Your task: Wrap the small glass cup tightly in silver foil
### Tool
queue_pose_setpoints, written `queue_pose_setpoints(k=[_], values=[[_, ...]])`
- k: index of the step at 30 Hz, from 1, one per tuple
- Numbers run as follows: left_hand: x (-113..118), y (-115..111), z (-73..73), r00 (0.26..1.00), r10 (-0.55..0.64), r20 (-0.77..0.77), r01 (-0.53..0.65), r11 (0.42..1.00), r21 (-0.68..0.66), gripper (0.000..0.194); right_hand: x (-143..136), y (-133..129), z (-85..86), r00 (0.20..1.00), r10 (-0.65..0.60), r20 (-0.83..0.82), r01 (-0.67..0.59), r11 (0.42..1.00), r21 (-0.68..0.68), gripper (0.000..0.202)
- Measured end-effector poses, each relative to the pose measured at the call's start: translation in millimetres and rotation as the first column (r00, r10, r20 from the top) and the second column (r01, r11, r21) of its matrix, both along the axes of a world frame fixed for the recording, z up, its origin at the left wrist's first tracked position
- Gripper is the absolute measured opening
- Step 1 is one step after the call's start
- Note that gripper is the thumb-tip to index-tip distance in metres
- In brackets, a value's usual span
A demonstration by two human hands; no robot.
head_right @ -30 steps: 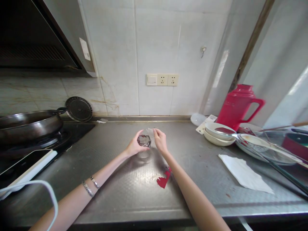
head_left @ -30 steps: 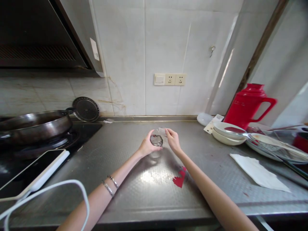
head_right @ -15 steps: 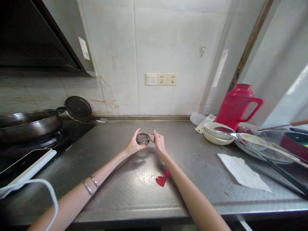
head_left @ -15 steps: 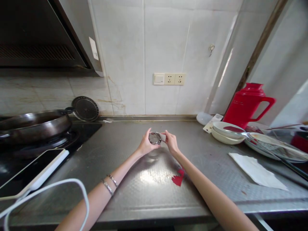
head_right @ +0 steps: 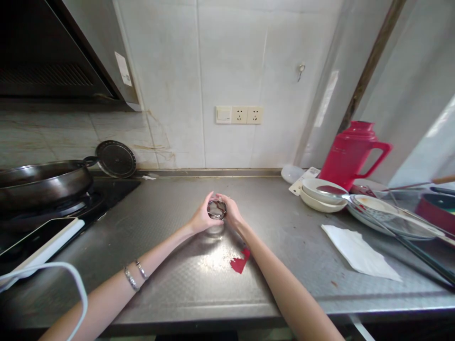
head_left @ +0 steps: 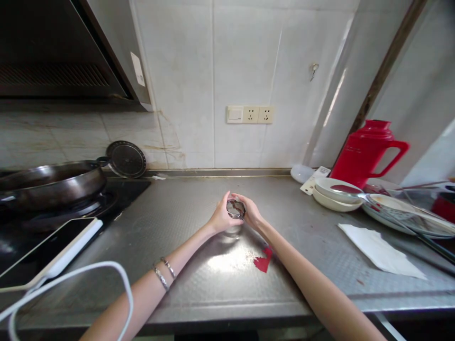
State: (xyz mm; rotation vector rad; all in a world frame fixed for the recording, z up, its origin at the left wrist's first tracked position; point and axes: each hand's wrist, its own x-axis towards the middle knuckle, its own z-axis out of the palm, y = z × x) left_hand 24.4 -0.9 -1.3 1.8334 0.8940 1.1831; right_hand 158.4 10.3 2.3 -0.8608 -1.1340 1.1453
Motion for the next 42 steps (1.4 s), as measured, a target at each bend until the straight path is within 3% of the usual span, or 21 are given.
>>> queue_pose_setpoints(k=[6,10,18,24,27,32,37,40,42], values=[[1,-1,-5.2,0.999,-0.046,0.007,0.046,0.999,0.014,0.117,3,-9,6.2,0.962,0.187,-0.200,-0.225,0.957,-0.184,0.036],[4,-2,-5.9,0.998,-0.062,0.030,0.062,0.998,-0.024,0.121,3,-10,4.4,0.938,0.180,-0.295,-0.258,0.933,-0.252,0.034],[8,3,-3.4,0.995,0.090,0.035,-0.083,0.984,-0.157,0.124,-1,-3,-7.1,0.953,0.159,-0.259,-0.198,0.971,-0.133,0.039],[3,10,-6.1,0.946,0.321,-0.037,-0.323,0.940,-0.107,0.122,-15,2,-25.9,0.985,0.029,-0.171,-0.038,0.998,-0.049,0.047],[-1,12,-6.6,0.930,0.363,-0.055,-0.366,0.928,-0.068,0.121,-22,6,-33.5,0.987,-0.056,-0.153,0.053,0.998,-0.021,0.046],[3,7,-3.8,0.979,0.199,0.038,-0.191,0.968,-0.165,0.122,-16,10,-27.8,0.979,-0.110,-0.174,0.101,0.993,-0.057,0.047],[14,-7,8.5,0.964,0.065,0.257,0.027,0.941,-0.338,0.110,6,6,-8.3,0.972,-0.143,-0.188,0.129,0.988,-0.085,0.053],[16,-10,17.0,0.942,0.119,0.315,0.010,0.925,-0.379,0.107,10,2,-1.3,0.975,-0.125,-0.185,0.105,0.988,-0.113,0.052],[14,-11,20.3,0.939,0.135,0.315,-0.009,0.929,-0.370,0.094,8,-1,0.8,0.974,-0.114,-0.196,0.093,0.989,-0.112,0.051]])
